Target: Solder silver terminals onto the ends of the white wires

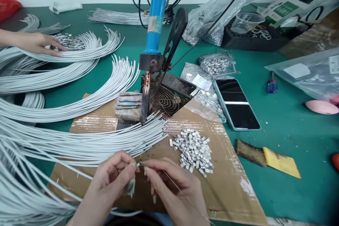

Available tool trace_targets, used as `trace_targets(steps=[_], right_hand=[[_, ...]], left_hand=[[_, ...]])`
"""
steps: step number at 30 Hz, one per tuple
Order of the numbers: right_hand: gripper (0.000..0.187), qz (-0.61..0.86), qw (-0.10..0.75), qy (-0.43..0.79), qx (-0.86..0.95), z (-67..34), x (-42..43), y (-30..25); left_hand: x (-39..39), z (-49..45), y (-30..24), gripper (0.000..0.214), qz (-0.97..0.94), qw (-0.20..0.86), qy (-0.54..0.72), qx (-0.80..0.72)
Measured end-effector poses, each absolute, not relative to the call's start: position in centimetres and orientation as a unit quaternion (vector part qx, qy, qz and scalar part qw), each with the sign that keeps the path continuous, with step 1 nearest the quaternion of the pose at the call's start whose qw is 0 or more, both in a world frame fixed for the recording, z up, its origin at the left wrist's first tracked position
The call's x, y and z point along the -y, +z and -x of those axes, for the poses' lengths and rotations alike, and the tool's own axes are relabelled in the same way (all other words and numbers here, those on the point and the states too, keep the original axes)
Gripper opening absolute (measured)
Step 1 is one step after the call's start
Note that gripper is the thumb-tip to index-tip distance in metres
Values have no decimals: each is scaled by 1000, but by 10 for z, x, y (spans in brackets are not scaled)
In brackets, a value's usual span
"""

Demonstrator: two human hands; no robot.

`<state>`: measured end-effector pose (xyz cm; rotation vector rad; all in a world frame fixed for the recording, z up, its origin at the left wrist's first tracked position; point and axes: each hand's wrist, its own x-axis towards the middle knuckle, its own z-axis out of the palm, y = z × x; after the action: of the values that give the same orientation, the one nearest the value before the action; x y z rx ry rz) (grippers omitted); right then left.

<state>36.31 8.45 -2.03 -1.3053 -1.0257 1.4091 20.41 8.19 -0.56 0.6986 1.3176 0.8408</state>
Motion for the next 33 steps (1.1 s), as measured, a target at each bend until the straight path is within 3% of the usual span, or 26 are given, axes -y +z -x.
trace_targets(steps=[9, 22, 29, 33], right_hand=[[10, 490, 507, 600, 379, -356, -86, -19], [11, 502, 489, 613, 365, -358, -85, -18], [5, 519, 471, 630, 334, -359, -84, -19], [37, 475, 418, 745, 212, -363, -85, -19]], left_hand=[[-84, -212, -2, 47, -300, 620, 390, -612], [-85, -210, -2, 49, -323, 619, 381, -606], [-84, -208, -4, 37, -336, 615, 389, -597], [-83, -205, -3, 32, -359, 603, 377, -605]])
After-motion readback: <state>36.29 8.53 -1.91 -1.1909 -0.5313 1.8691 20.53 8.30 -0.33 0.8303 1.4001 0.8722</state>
